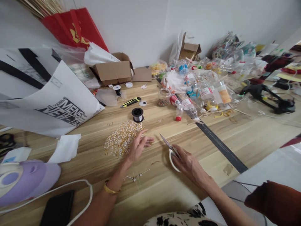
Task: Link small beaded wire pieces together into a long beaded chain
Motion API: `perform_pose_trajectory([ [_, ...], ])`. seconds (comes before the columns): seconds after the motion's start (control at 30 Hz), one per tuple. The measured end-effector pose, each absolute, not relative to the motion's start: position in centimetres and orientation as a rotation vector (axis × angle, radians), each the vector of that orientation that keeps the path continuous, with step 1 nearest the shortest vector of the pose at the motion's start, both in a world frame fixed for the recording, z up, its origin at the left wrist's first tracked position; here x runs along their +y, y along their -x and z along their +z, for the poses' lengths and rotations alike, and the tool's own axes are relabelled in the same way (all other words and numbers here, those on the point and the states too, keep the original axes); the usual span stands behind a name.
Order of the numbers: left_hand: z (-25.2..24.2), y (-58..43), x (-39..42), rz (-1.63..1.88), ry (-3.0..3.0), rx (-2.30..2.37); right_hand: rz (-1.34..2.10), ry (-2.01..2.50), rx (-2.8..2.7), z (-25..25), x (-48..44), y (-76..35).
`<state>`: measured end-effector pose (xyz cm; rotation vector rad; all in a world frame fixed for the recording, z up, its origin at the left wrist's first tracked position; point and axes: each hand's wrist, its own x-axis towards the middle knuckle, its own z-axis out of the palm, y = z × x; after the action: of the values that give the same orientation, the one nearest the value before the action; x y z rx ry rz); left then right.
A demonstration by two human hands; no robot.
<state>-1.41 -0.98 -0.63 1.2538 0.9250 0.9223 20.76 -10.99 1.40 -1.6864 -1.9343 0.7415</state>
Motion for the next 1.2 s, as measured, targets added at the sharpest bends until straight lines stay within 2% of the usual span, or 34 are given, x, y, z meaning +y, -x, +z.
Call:
perform_pose_trajectory([
  [0.27,-0.8,1.7,-0.5,0.892,-1.145,0.819,0.112,2.01,-2.331,1.6,-11.0,-20.7],
  [0.53,-1.1,1.6,-0.4,0.887,-1.127,0.815,0.067,2.124,-2.518,4.4,-9.6,-20.5],
  [0.63,-1.0,1.7,-0.4,0.899,-1.102,0.806,0.192,1.955,-2.54,4.7,-8.1,-20.2],
  [0.73,-0.6,1.7,-0.5,0.892,-1.073,0.823,0.481,1.667,-2.442,3.7,-6.0,-19.3],
  [1.03,-0.3,1.8,-0.5,0.943,-0.971,0.773,1.451,1.166,-1.556,-0.7,-1.0,-16.3],
  [1.2,0.1,1.7,-0.7,0.961,-1.152,0.882,1.571,1.099,-1.449,-0.8,-0.7,-15.9],
])
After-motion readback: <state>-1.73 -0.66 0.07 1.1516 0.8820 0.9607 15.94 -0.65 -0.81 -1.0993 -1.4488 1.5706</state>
